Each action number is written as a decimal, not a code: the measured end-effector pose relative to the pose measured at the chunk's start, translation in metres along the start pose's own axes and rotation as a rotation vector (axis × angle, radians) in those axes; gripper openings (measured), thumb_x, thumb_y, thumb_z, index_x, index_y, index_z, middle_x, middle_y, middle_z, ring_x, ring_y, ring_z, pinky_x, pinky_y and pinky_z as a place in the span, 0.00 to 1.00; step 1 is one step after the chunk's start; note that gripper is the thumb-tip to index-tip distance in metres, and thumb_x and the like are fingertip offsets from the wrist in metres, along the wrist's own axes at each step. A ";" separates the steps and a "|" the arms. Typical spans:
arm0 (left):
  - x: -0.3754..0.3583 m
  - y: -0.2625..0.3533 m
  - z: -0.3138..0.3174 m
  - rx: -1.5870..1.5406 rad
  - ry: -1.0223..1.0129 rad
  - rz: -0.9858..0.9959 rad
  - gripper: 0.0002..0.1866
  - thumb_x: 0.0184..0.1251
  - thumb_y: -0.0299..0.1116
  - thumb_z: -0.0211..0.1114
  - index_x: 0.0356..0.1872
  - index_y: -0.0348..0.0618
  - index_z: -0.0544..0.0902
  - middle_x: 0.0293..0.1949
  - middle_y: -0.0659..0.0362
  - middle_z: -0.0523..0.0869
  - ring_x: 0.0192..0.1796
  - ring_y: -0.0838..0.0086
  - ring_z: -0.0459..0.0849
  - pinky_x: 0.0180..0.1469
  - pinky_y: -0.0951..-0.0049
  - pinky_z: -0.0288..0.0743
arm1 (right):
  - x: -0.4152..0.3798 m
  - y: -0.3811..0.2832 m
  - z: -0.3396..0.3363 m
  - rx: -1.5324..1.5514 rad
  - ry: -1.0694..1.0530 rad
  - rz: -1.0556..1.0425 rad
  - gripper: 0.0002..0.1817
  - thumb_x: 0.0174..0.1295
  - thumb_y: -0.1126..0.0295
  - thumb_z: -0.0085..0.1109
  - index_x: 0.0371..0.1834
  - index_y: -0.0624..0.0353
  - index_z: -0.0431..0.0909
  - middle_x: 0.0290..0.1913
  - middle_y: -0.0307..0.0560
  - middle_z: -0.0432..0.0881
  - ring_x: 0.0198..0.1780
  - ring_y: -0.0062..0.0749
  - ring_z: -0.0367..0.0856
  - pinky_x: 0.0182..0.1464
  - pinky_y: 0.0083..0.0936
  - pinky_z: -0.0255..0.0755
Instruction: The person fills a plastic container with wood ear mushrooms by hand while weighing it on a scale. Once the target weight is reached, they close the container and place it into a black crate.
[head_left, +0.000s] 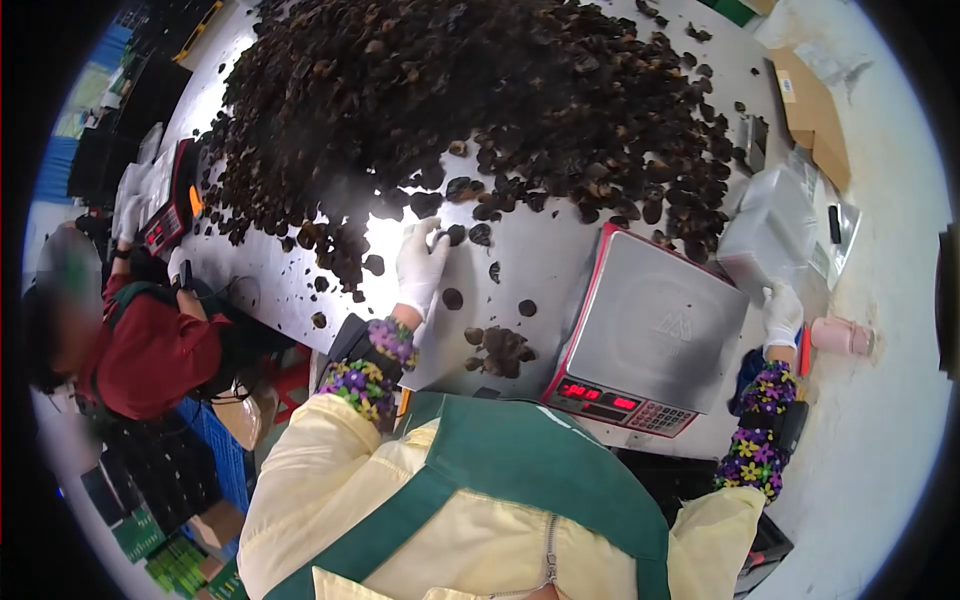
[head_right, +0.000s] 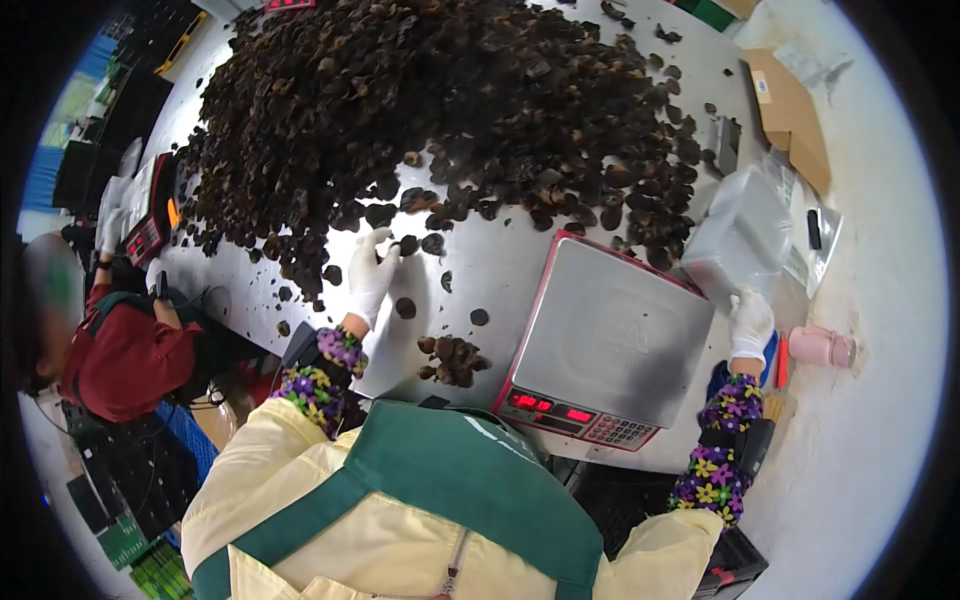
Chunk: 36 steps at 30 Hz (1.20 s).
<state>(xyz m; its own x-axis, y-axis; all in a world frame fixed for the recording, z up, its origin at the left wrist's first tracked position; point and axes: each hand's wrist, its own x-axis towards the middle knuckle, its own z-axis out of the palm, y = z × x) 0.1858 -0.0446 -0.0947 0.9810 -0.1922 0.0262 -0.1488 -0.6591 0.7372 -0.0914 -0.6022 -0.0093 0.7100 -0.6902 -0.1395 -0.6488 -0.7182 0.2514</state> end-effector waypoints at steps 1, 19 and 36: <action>0.004 0.002 0.002 0.081 -0.026 0.041 0.20 0.63 0.35 0.70 0.56 0.47 0.79 0.52 0.49 0.82 0.51 0.53 0.84 0.52 0.60 0.78 | -0.001 0.004 0.000 0.007 -0.010 -0.009 0.19 0.64 0.61 0.62 0.56 0.53 0.82 0.52 0.51 0.85 0.54 0.48 0.82 0.56 0.40 0.75; 0.082 0.030 0.027 0.387 -0.119 0.296 0.21 0.66 0.51 0.67 0.53 0.51 0.81 0.47 0.49 0.81 0.53 0.53 0.81 0.45 0.57 0.81 | -0.214 -0.162 -0.081 0.479 0.413 -0.346 0.15 0.59 0.71 0.65 0.50 0.53 0.81 0.40 0.45 0.82 0.42 0.41 0.81 0.48 0.34 0.74; 0.035 0.092 0.028 -0.698 -0.242 -0.027 0.12 0.66 0.35 0.69 0.45 0.39 0.83 0.37 0.58 0.87 0.36 0.78 0.83 0.42 0.74 0.78 | -0.269 -0.221 -0.054 0.443 0.253 -0.116 0.18 0.62 0.65 0.65 0.56 0.40 0.81 0.53 0.35 0.81 0.60 0.36 0.76 0.73 0.58 0.54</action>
<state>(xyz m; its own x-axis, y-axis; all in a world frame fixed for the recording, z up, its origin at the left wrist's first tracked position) 0.2030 -0.1329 -0.0446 0.9164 -0.3905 -0.0877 0.0673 -0.0658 0.9956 -0.1243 -0.2532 0.0243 0.7926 -0.6002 0.1073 -0.5764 -0.7950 -0.1892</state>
